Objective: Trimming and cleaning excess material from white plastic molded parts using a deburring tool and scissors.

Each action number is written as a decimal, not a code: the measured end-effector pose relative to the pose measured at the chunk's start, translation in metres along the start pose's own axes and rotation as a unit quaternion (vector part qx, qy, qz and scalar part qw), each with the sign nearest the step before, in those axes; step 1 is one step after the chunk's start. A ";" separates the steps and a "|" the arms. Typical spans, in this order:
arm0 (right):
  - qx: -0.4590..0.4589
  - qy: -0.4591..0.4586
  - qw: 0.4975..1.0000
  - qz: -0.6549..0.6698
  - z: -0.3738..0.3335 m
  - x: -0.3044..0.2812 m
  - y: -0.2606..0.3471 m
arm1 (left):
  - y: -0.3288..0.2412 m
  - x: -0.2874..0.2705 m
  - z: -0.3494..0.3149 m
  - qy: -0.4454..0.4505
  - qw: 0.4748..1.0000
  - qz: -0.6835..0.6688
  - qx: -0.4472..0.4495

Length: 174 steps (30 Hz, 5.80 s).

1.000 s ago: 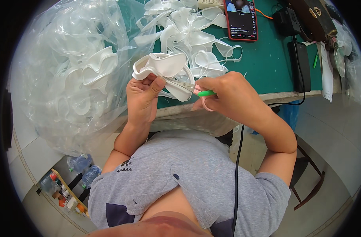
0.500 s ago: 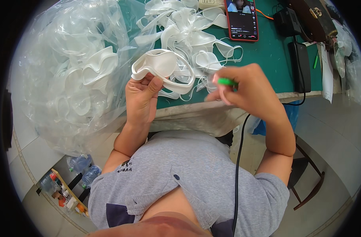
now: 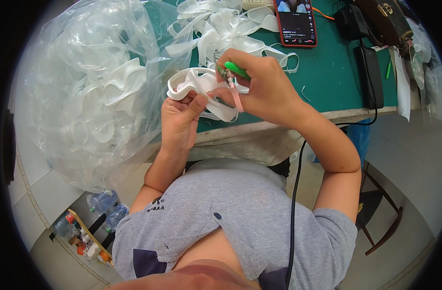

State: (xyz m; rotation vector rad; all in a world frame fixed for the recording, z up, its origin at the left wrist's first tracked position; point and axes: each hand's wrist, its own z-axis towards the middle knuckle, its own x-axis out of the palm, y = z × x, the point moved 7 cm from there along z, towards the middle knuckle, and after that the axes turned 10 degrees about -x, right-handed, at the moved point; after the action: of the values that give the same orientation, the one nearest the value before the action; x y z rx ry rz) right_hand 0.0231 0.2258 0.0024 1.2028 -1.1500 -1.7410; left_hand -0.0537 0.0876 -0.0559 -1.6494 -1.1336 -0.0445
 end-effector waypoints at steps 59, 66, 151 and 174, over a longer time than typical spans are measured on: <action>0.259 0.037 0.909 0.325 -0.087 0.009 -0.021 | -0.006 0.051 -0.021 0.367 0.874 -0.283 -0.148; 0.239 0.015 0.927 0.288 -0.090 0.000 -0.014 | -0.006 0.056 -0.023 0.365 0.894 -0.227 -0.124; -0.083 0.025 0.996 -0.032 -0.031 -0.033 0.053 | -0.215 0.010 -0.172 -0.195 0.596 0.218 0.748; -0.063 -0.063 0.992 -0.092 -0.004 -0.009 0.047 | -0.025 -0.002 -0.034 0.101 0.993 -0.056 0.030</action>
State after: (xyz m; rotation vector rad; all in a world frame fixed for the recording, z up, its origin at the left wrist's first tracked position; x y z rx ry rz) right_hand 0.0326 0.2168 0.0489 1.1677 -1.0094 -2.0222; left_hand -0.0549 0.0595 -0.0247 -1.4907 -1.0618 -0.2415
